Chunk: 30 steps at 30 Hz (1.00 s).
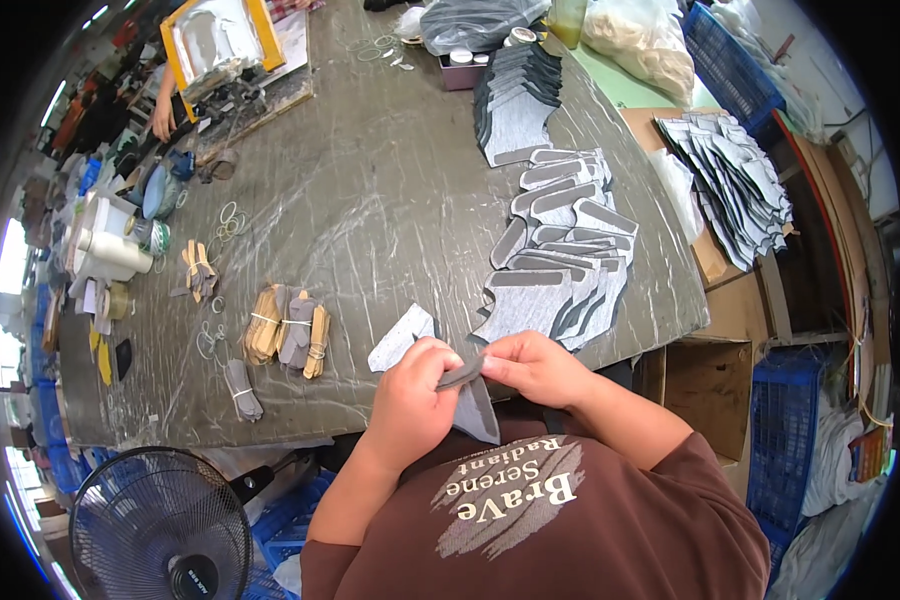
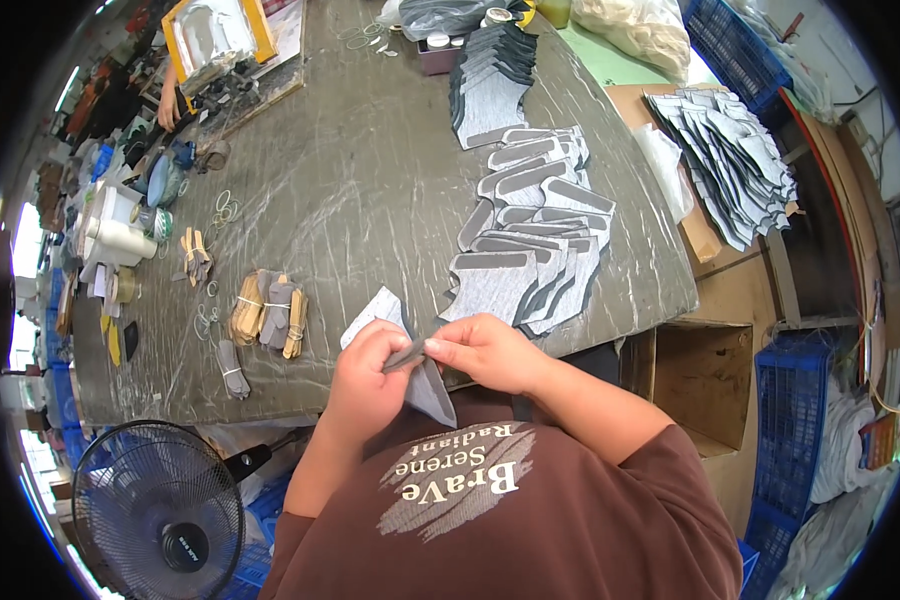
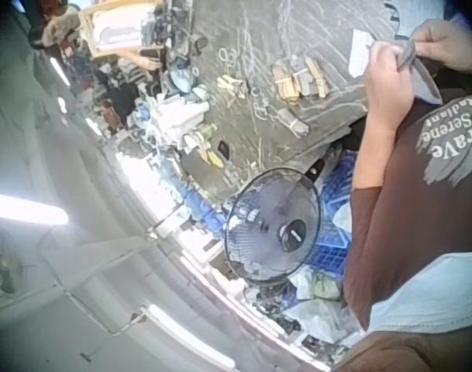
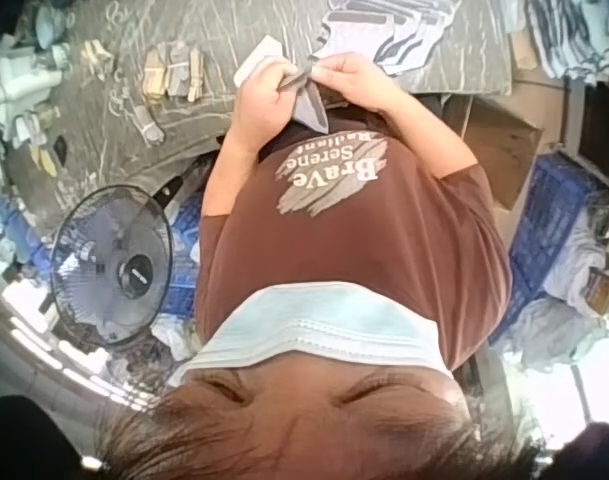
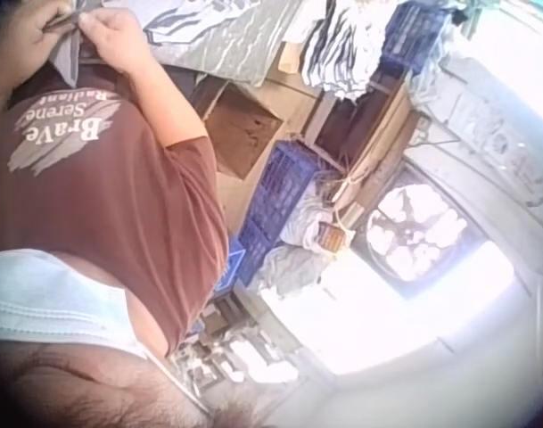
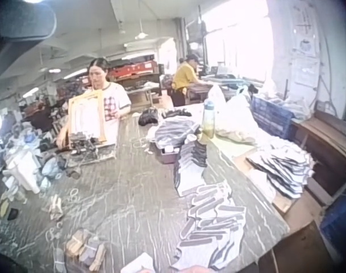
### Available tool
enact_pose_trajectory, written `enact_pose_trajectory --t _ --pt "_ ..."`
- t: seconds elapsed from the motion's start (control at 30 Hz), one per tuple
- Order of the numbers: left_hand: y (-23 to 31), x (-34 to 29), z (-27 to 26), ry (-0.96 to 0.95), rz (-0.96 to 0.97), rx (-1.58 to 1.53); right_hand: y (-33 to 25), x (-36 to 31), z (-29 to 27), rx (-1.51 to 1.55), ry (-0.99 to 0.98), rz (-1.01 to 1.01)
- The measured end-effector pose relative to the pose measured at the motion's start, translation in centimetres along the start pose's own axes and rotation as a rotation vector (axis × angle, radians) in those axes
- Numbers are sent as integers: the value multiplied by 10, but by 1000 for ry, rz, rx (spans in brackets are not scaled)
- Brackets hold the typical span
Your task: Sort shoe upper components, bundle them with rubber bands, and place them into plastic bags for transport.
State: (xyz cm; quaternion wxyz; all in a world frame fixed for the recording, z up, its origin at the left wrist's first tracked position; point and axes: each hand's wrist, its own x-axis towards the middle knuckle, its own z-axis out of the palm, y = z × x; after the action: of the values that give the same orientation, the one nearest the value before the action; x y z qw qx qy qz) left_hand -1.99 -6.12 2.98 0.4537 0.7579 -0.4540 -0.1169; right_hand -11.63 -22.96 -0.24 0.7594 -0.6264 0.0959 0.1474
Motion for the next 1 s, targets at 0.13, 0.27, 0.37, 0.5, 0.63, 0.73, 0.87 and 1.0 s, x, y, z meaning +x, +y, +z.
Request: enact_pose_trajectory --t 0.13,0.27,0.37,0.5,0.63,0.73,0.87,1.0 --pt "1 -2 3 -41 148 193 -5 7 -1 47 30 38" --pt "-3 -13 11 -35 211 294 -2 10 4 -149 78 -43" --pt "-8 -20 15 -15 270 295 3 11 11 -64 120 -4" --pt "-17 -33 15 -121 255 247 15 13 19 45 122 61" --pt "-11 -38 13 -239 328 113 16 20 18 85 210 72" --pt "-4 -43 -2 -391 323 -62 15 21 21 -28 293 33" --pt "20 -33 -15 -445 123 -411 20 23 20 -27 260 8" --pt "-2 -34 -11 -11 -327 -205 21 22 23 -16 226 -49"
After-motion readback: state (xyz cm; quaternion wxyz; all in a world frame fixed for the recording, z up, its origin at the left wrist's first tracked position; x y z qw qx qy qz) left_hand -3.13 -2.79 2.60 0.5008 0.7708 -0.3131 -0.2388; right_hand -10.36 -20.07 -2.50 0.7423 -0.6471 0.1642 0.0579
